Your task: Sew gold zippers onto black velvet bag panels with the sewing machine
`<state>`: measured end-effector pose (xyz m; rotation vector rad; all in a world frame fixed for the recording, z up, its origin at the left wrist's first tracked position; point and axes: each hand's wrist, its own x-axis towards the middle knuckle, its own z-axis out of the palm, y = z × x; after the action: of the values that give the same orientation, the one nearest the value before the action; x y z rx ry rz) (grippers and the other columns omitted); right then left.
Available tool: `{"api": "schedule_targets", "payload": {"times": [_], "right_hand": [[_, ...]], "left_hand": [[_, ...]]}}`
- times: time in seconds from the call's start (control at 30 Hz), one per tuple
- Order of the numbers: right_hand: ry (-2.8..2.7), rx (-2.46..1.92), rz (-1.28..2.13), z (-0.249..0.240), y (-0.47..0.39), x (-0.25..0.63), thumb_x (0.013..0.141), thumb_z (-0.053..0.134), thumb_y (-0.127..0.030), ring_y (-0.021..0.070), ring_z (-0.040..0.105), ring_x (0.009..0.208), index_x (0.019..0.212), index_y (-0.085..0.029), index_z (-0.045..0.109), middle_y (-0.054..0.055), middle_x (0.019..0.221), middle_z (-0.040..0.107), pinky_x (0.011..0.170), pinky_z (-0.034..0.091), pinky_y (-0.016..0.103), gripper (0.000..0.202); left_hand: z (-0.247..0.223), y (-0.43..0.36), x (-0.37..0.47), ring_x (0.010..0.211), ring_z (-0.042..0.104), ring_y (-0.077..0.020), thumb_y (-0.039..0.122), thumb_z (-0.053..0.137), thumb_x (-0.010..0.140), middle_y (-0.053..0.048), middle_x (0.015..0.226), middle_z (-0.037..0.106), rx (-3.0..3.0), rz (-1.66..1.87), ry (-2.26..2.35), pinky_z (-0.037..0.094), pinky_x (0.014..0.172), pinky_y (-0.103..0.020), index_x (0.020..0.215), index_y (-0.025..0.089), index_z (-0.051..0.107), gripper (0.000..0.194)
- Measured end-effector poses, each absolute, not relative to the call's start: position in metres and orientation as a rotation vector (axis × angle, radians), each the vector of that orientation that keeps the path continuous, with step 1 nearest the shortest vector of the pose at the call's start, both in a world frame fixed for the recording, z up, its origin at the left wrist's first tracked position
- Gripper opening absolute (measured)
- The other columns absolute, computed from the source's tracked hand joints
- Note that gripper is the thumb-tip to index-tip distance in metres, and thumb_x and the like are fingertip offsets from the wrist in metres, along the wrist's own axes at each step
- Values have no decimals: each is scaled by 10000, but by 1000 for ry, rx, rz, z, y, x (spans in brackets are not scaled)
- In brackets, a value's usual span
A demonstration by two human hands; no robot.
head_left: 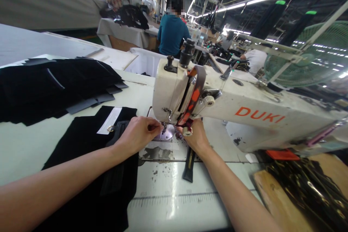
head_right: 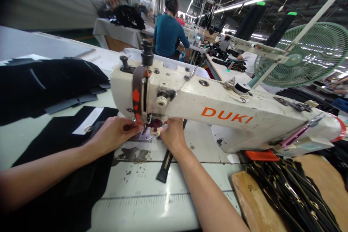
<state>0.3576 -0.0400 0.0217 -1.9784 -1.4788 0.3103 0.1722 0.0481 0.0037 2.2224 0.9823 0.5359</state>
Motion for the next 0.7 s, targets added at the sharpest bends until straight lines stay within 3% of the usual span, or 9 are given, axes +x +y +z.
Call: {"api": "schedule_targets", "payload": {"times": [0.27,0.5,0.7], "right_hand": [[-1462,-2001,295,21,-40,359,736,735,-110,236,707,799,638,-173,656,64,719,740,790,521,333,141],[-1480,-1951,271,18,-39,359,725,719,-82,248,709,837,630,-183,632,80,779,754,780,523,334,164],[-1542,-1862,240,11,-41,359,751,757,-175,228,667,766,621,-199,594,64,746,721,740,522,327,209]], "left_hand": [[4,48,172,720,736,-225,432,583,839,-38,794,803,2219,539,993,505,661,-247,853,184,840,358],[4,48,173,703,735,-224,448,572,830,-31,748,793,2232,522,988,483,639,-253,825,189,836,369],[2,48,174,659,720,-211,430,567,844,-33,735,790,2263,536,981,467,626,-259,817,180,830,364]]}}
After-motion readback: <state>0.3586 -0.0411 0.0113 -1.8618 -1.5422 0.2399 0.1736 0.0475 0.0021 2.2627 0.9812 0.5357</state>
